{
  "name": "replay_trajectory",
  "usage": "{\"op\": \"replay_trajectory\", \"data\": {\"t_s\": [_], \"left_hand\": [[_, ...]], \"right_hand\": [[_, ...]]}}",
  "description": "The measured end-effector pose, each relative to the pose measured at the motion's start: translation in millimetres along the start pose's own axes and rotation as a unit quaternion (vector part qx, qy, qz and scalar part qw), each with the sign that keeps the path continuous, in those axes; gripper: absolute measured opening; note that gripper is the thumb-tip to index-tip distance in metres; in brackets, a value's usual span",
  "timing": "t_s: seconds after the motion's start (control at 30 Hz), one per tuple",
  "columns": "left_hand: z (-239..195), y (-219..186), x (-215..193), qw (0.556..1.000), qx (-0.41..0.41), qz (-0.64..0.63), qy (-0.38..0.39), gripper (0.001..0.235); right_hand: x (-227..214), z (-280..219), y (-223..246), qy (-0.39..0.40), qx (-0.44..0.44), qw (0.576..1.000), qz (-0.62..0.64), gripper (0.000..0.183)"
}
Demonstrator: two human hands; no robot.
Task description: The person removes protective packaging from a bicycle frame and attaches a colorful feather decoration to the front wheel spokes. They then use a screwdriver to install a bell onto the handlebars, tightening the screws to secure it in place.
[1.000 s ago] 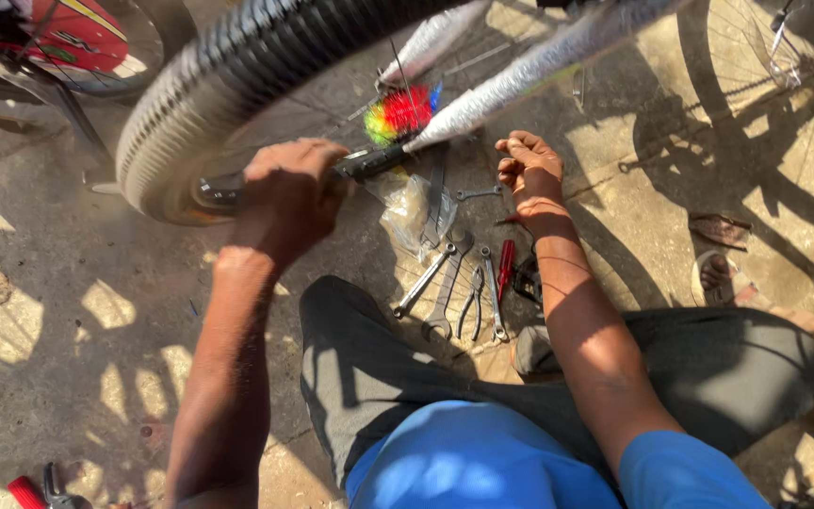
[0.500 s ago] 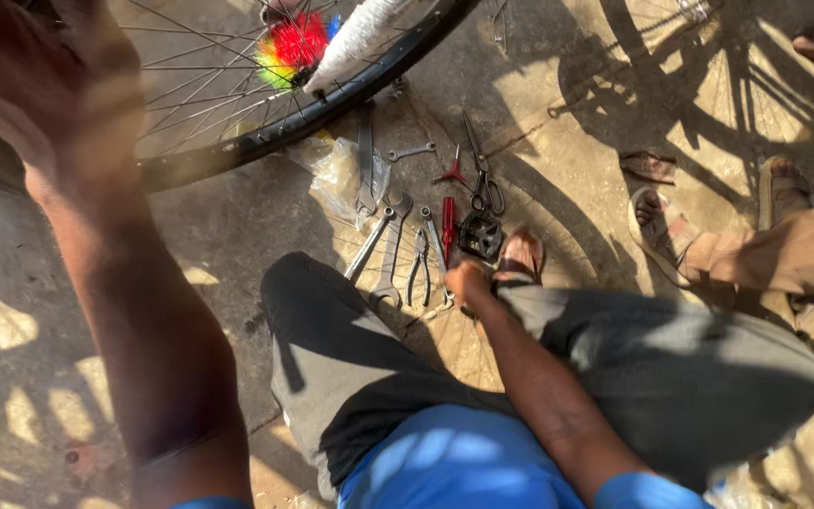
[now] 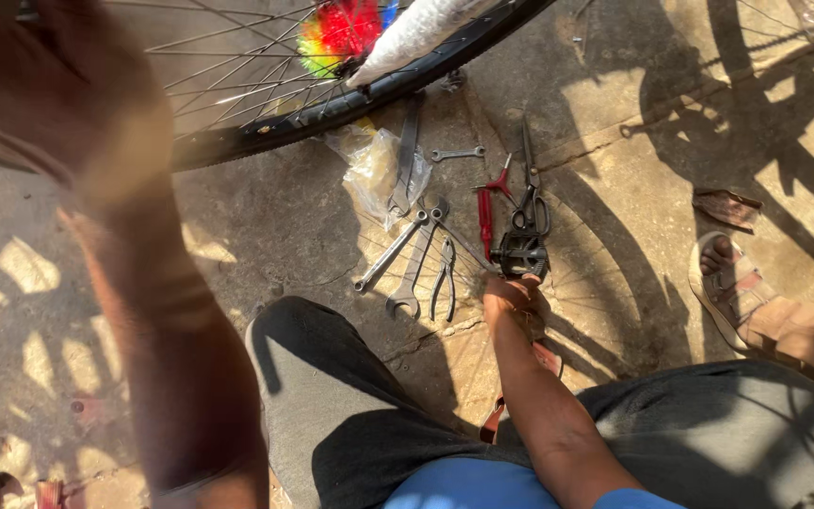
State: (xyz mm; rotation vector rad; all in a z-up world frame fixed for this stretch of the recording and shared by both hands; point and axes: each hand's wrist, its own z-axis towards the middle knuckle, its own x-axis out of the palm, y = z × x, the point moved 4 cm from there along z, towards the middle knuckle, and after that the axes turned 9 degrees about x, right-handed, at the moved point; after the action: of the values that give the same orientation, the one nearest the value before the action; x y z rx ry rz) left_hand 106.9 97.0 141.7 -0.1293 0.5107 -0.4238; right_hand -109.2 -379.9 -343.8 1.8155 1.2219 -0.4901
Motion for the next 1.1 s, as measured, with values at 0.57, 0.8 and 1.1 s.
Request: {"op": "replay_trajectory", "data": {"t_s": [0.57, 0.8, 1.1], "left_hand": [[-195.3, -133.6, 79.8, 0.827, -0.199, -0.180, 0.494, 0.041], [-180.1, -153.5, 86.0, 0.872, -0.164, -0.162, 0.433, 0.040], [-167.2, -145.0, 68.3, 0.924, -0.236, -0.152, 0.260, 0.024]], "right_hand": [[31.4, 29.7, 258.6, 0.045, -0.367, 0.906, -0.207, 0.066], [60.7, 79.3, 251.7, 0.071, -0.383, 0.887, -0.247, 0.039], [72.6, -122.6, 204.4, 0.109, -0.766, 0.581, -0.253, 0.048]]}}
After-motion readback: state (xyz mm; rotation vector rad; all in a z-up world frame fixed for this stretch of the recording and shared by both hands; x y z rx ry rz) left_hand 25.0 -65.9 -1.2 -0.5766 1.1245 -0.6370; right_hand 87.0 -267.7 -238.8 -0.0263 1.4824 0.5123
